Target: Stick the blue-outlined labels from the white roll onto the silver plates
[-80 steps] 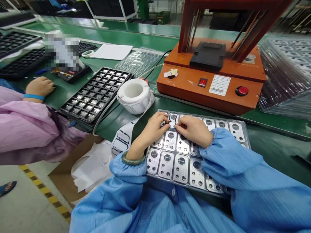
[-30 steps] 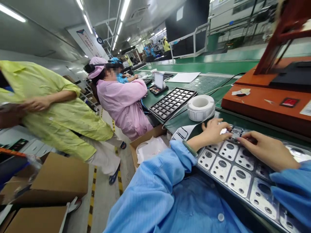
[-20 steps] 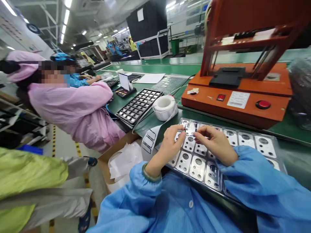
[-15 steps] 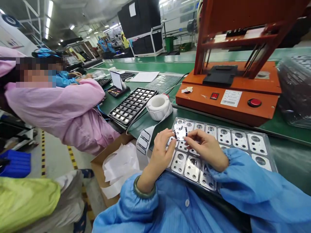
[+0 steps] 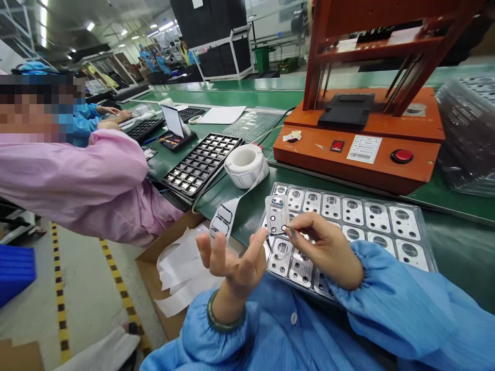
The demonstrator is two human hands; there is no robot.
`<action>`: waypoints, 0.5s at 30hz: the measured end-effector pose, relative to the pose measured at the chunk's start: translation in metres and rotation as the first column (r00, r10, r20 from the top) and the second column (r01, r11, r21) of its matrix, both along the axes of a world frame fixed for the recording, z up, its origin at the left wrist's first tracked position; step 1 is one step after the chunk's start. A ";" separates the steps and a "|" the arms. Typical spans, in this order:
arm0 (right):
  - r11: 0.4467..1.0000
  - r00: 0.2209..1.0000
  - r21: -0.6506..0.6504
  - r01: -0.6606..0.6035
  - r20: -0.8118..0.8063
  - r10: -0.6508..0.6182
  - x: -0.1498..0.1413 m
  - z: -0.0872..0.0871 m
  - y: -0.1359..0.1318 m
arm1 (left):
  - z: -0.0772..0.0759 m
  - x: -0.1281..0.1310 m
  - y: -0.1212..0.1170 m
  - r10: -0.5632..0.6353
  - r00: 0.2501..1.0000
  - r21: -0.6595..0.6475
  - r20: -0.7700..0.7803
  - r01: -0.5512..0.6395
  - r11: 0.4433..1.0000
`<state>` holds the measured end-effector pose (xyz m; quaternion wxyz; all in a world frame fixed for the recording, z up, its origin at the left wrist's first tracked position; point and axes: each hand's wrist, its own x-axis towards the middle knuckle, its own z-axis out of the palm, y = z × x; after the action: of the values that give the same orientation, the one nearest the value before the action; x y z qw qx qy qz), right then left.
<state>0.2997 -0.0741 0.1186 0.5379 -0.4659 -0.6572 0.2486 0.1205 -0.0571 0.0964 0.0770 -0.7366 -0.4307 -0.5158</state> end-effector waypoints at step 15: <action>0.998 0.998 0.057 -0.038 0.055 0.035 -0.001 -0.002 0.000 | 0.013 0.012 -0.005 -0.010 0.490 -0.458 0.872 0.822 0.338</action>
<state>0.2988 -0.0739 0.1169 0.5288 -0.4444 -0.6867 0.2264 0.1323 -0.0625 0.1094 -0.6384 -0.4739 -0.3747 -0.4770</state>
